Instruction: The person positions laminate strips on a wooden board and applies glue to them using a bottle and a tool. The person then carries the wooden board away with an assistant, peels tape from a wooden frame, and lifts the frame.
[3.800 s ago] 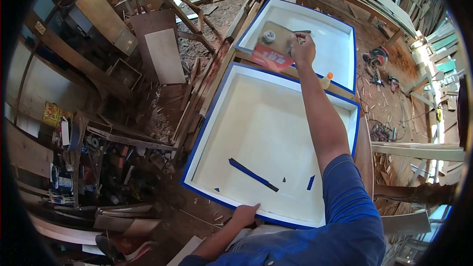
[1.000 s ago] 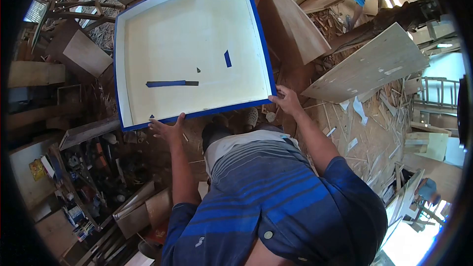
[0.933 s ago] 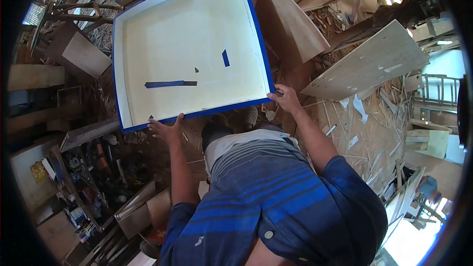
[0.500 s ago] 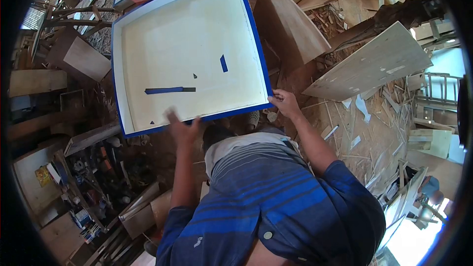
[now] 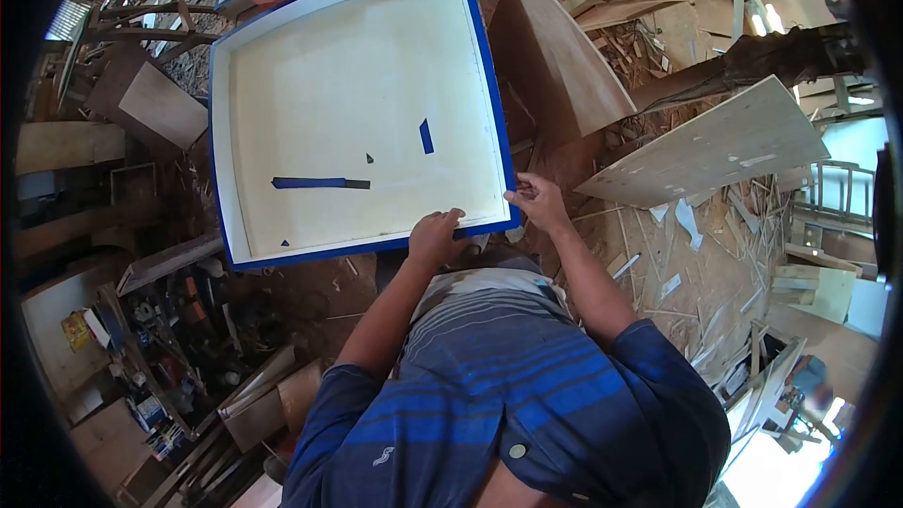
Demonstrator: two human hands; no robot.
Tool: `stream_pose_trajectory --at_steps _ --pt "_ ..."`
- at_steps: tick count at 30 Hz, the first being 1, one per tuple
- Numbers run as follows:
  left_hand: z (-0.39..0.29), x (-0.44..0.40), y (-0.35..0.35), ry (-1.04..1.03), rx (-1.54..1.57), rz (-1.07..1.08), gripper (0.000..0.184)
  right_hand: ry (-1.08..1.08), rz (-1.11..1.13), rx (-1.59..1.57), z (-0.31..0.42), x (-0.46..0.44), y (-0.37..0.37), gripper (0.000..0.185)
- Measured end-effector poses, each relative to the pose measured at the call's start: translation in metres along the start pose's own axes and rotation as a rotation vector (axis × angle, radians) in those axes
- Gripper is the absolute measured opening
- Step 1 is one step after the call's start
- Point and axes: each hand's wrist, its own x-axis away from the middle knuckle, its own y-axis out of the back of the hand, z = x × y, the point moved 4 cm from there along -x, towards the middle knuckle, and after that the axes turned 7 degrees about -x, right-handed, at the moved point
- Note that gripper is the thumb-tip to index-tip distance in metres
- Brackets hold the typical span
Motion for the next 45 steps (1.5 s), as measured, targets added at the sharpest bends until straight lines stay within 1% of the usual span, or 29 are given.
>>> stream_pose_trajectory --at_steps 3,4,7,8,12,15,19,20,22,23,24,27,29,30,33,34,37,38,41,45 --pt "0.002 -0.002 0.002 0.013 0.005 0.040 0.057 -0.030 -0.094 -0.061 0.014 -0.040 -0.002 0.054" --pt "0.004 -0.003 0.001 0.015 0.014 0.062 0.056 0.012 -0.140 -0.045 0.017 -0.061 -0.003 0.051" --pt "0.006 -0.004 0.006 -0.001 0.067 0.070 0.056 0.003 -0.195 -0.008 0.042 -0.116 0.000 0.050" --pt "0.006 -0.005 0.010 0.005 0.106 0.072 0.056 0.029 -0.234 0.049 0.045 -0.137 0.002 0.050" --pt "0.013 -0.010 0.010 -0.012 0.137 0.128 0.056 0.057 -0.304 0.089 0.070 -0.222 0.005 0.048" --pt "0.015 -0.013 0.016 -0.006 0.155 0.178 0.056 0.025 -0.297 0.077 0.098 -0.263 0.004 0.047" --pt "0.013 -0.019 0.037 0.003 0.208 0.220 0.053 -0.031 -0.318 -0.043 0.105 -0.321 0.004 0.044" --pt "0.013 -0.021 0.039 0.016 0.207 0.246 0.054 -0.023 -0.323 -0.031 0.109 -0.334 0.004 0.045" --pt "0.017 -0.026 0.034 -0.023 0.217 0.236 0.054 -0.036 -0.327 0.013 0.118 -0.361 0.003 0.046" --pt "0.018 -0.027 0.032 -0.043 0.222 0.230 0.054 -0.043 -0.330 0.035 0.122 -0.372 0.003 0.047" --pt "0.018 -0.027 0.032 -0.040 0.229 0.238 0.054 -0.085 -0.295 -0.010 0.125 -0.382 0.004 0.050" --pt "0.020 -0.029 0.033 -0.049 0.240 0.253 0.054 -0.093 -0.350 -0.016 0.136 -0.404 0.004 0.043" --pt "0.023 -0.032 0.027 -0.064 0.242 0.250 0.054 -0.093 -0.348 -0.053 0.148 -0.422 0.003 0.040" --pt "0.021 -0.033 0.030 -0.064 0.254 0.250 0.057 -0.096 -0.347 -0.076 0.151 -0.431 0.001 0.039" --pt "0.023 -0.033 0.029 -0.067 0.265 0.241 0.058 -0.163 -0.299 -0.104 0.156 -0.458 0.002 0.047" --pt "0.022 -0.035 0.036 -0.058 0.253 0.273 0.058 -0.164 -0.315 -0.092 0.157 -0.468 0.002 0.043" --pt "0.025 -0.034 0.032 -0.068 0.280 0.260 0.058 -0.122 -0.382 -0.228 0.162 -0.490 -0.001 0.032" --pt "0.026 -0.033 0.030 -0.056 0.282 0.277 0.057 -0.152 -0.410 -0.148 0.165 -0.498 -0.001 0.034" --pt "0.026 -0.035 0.035 -0.051 0.285 0.307 0.057 -0.172 -0.440 -0.091 0.192 -0.501 -0.006 0.039" --pt "0.028 -0.035 0.033 -0.056 0.298 0.312 0.057 -0.140 -0.518 0.001 0.202 -0.527 -0.008 0.042"
